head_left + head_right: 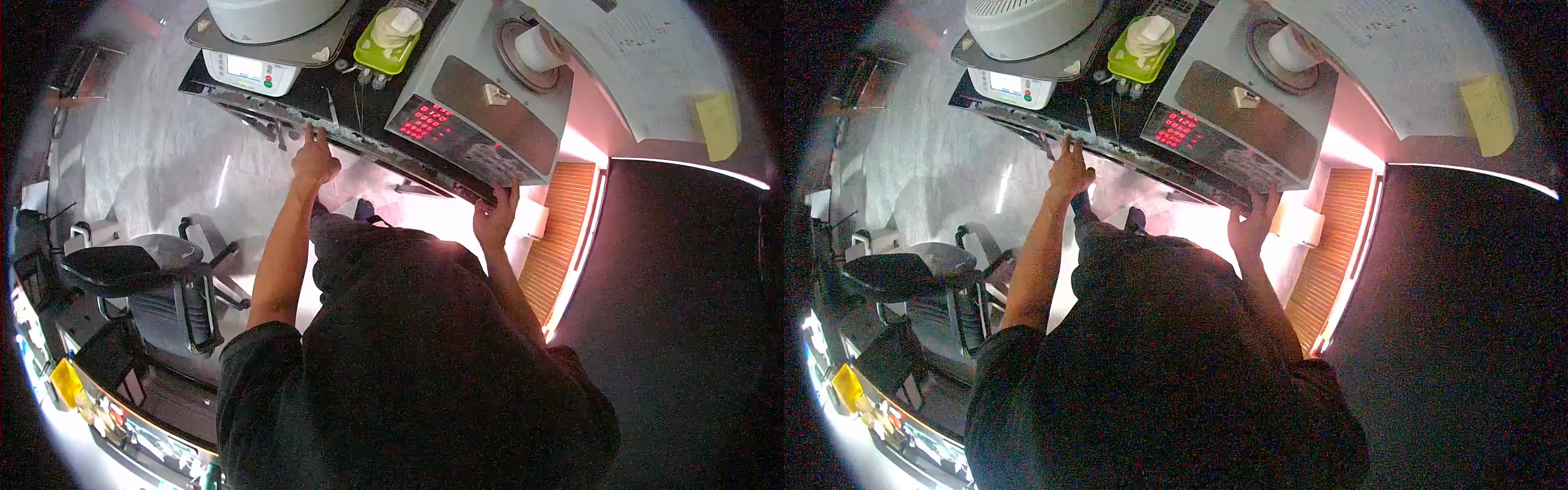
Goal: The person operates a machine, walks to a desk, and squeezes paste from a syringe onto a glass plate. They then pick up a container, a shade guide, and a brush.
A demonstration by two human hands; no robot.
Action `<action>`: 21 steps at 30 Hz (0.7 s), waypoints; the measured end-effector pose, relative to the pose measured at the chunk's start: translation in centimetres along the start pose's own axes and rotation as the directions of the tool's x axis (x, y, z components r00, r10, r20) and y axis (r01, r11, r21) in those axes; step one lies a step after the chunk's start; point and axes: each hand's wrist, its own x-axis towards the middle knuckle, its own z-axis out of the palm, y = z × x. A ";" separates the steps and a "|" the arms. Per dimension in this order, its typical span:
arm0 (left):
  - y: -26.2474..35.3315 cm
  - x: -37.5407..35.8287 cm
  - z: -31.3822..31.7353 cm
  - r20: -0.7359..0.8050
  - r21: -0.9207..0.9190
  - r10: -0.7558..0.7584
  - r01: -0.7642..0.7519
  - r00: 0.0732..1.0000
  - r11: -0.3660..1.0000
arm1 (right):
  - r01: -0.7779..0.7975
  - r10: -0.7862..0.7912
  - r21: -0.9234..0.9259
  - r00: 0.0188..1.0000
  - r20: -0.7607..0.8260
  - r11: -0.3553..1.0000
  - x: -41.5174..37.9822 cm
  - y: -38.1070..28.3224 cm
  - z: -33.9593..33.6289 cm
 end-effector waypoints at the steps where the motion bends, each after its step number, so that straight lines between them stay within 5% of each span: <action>1: -0.1 0.0 0.1 -0.001 0.005 -0.002 0.002 1.000 1.000 | -0.011 0.011 -0.002 1.000 0.024 1.000 0.0 0.2 0.0; 4: -0.5 0.4 0.7 -0.012 -0.003 0.007 -0.007 1.000 1.000 | -0.017 0.017 -0.003 0.999 0.030 1.000 0.0 0.2 0.1; 7: -0.5 0.4 0.6 -0.006 -0.018 0.005 -0.005 1.000 1.000 | 0.156 -0.165 -0.166 0.985 -0.042 0.974 0.3 0.2 0.1; 13: -0.5 0.4 0.7 -0.007 -0.012 0.003 -0.003 1.000 1.000 | -0.126 0.119 0.125 0.991 0.056 0.984 0.2 -0.7 0.1; 21: -0.1 0.2 0.4 -0.007 -0.005 -0.012 0.011 1.000 1.000 | 0.031 -0.031 0.009 0.999 0.015 0.999 0.3 0.0 0.1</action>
